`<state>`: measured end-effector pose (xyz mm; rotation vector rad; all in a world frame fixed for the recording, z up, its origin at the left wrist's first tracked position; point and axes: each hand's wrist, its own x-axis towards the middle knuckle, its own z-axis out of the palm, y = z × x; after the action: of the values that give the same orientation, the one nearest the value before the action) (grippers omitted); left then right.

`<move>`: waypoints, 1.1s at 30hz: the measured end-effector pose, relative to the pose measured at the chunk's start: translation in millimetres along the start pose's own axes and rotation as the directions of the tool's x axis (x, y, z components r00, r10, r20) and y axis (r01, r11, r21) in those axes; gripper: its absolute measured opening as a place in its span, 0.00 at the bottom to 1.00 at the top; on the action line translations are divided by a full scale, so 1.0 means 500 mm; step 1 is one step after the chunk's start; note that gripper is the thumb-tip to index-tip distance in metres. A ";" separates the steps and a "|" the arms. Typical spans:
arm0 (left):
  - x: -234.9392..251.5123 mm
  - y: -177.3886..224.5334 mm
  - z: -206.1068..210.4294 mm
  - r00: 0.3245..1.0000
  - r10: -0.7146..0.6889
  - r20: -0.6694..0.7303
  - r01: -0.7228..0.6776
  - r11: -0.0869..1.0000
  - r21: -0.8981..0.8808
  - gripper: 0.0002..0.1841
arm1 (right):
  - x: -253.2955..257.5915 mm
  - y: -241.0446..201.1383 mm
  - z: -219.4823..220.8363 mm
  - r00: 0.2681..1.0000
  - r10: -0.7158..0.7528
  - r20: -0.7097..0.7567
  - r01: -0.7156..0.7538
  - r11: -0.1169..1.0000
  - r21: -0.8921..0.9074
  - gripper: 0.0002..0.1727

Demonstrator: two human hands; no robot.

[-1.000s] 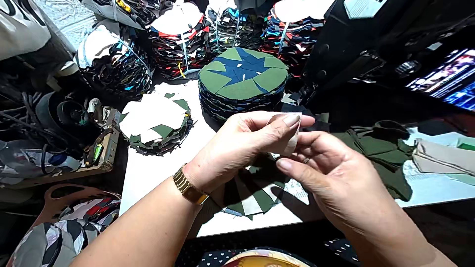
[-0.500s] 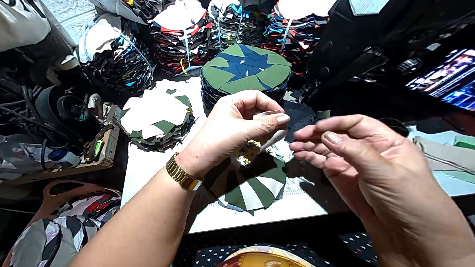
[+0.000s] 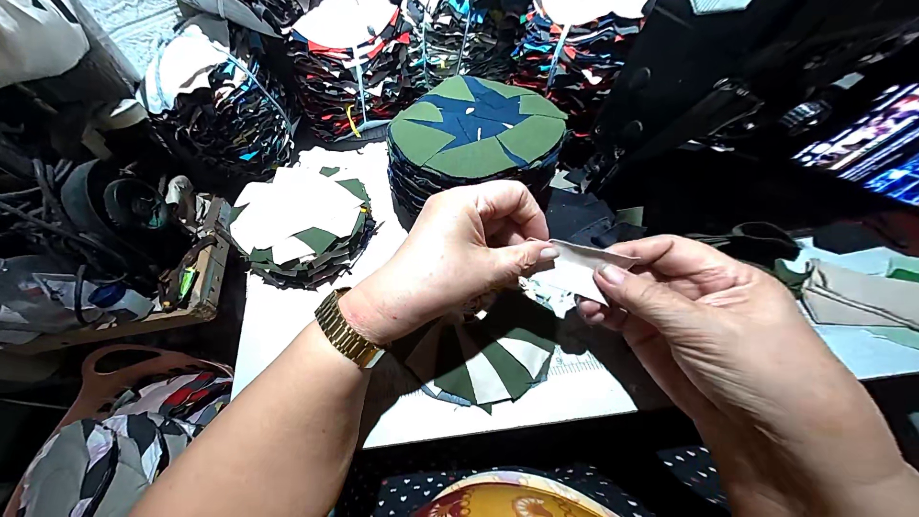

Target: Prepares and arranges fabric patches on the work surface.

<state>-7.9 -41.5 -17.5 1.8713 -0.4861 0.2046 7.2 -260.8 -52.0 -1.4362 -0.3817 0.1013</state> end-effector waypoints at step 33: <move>-0.011 -0.020 -0.039 0.879 -0.338 0.337 0.028 0.742 0.670 0.04 | -0.052 0.040 0.052 0.824 -0.266 0.500 0.562 0.273 -0.781 0.12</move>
<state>-6.8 -19.1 -21.4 2.6708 -0.5688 -0.2400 -22.5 -241.0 -74.4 -2.3899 -1.2052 -0.4516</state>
